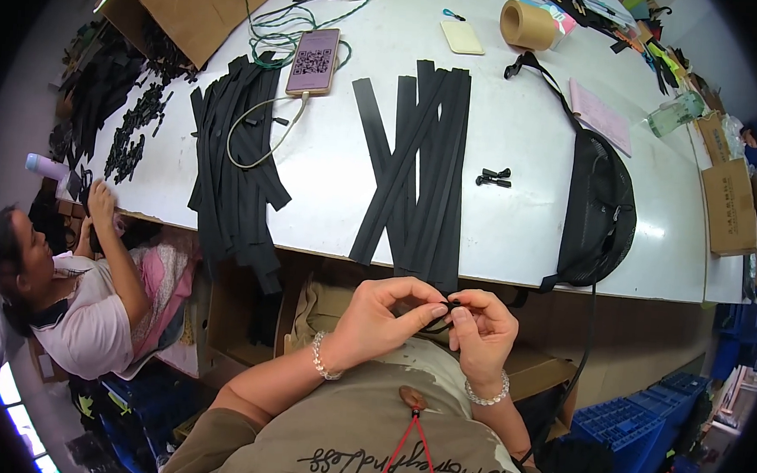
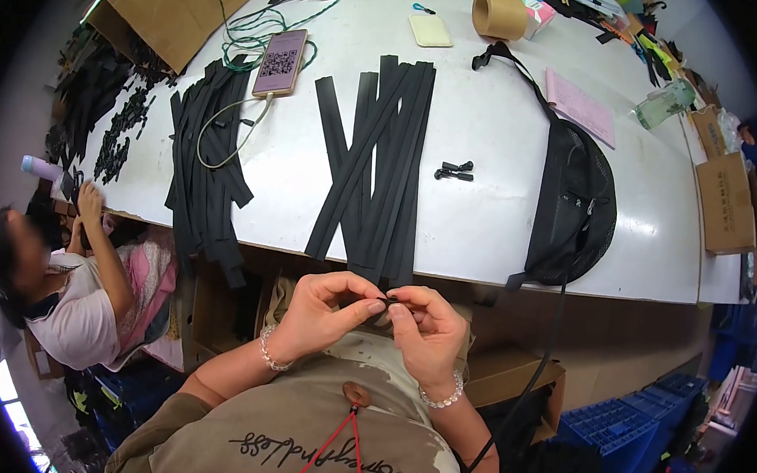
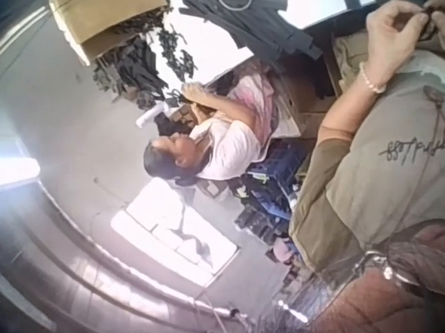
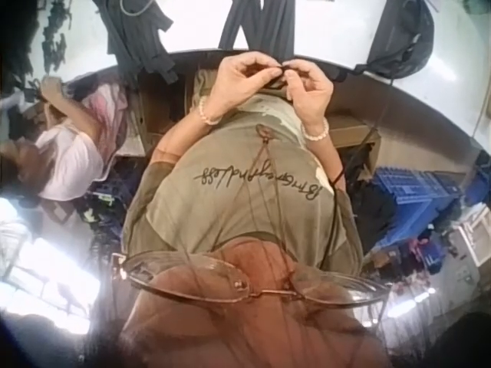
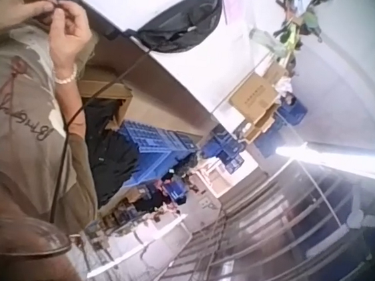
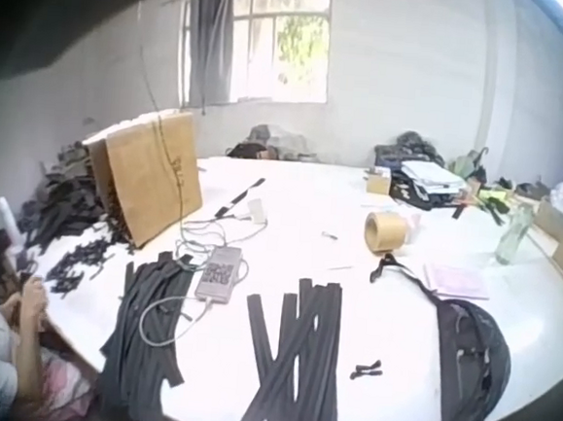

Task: Attaching plastic buckles to fabric straps for bags by threading the strap through the buckle loops.

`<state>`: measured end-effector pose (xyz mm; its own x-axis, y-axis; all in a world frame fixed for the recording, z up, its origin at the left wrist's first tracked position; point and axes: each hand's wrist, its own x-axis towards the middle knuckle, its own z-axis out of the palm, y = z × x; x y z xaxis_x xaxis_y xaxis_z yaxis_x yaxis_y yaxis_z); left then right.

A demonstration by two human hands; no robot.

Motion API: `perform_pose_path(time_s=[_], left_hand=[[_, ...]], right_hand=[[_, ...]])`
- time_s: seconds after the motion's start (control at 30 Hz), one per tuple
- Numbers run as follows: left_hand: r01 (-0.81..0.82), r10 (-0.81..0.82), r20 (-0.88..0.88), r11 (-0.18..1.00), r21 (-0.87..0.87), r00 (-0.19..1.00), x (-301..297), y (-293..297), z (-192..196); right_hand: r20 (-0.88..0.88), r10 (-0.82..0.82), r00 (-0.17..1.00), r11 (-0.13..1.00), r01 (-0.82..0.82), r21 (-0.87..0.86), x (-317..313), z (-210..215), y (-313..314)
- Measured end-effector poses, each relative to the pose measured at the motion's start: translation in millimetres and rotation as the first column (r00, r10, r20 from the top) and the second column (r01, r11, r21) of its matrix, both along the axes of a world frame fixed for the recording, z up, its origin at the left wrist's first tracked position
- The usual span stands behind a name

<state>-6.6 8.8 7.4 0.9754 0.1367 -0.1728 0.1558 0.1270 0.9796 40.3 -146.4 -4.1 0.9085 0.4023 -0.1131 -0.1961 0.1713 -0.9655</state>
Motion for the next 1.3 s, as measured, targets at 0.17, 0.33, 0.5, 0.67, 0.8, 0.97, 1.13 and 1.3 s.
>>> perform_pose_path(time_s=[0.17,0.33,0.5,0.67,0.8,0.97,1.13,1.3], left_hand=[[0.007,-0.011,0.062,0.997,0.074,0.998,1.8,0.2,5.1],[0.012,-0.02,0.075,0.995,0.104,0.997,2.9,1.5,5.3],[0.017,-0.046,0.121,0.972,0.233,0.992,1.6,3.0,6.6],[0.021,-0.041,0.097,0.981,0.193,0.994,2.4,0.9,4.9],[0.021,-0.04,0.102,0.984,0.178,0.994,2.5,1.4,5.7],[-0.005,-0.037,0.16,0.968,0.251,0.986,4.2,1.4,8.8],[-0.022,-0.037,0.204,0.96,0.28,0.978,4.2,1.1,10.4],[-0.054,-0.01,0.227,0.961,0.273,0.974,1.9,-0.4,3.6]], right_hand=[[-0.06,-0.012,0.998,0.998,0.016,0.058,-4.1,-4.6,-1.4],[-0.105,-0.005,0.994,0.992,0.018,0.127,-4.6,-3.5,-0.7],[0.156,0.144,0.977,0.988,-0.131,-0.086,9.0,1.1,-8.5],[-0.026,0.046,0.999,0.995,-0.044,0.086,3.2,-3.4,-4.2],[-0.145,0.016,0.989,0.975,0.017,0.22,-0.8,-10.8,-2.3],[-0.058,0.006,0.998,0.981,0.005,0.196,0.8,-11.1,-1.5],[0.038,0.033,0.999,0.989,-0.038,0.141,2.7,-11.6,-3.5],[0.102,0.027,0.994,0.993,-0.039,0.114,3.2,-13.1,-2.7]])
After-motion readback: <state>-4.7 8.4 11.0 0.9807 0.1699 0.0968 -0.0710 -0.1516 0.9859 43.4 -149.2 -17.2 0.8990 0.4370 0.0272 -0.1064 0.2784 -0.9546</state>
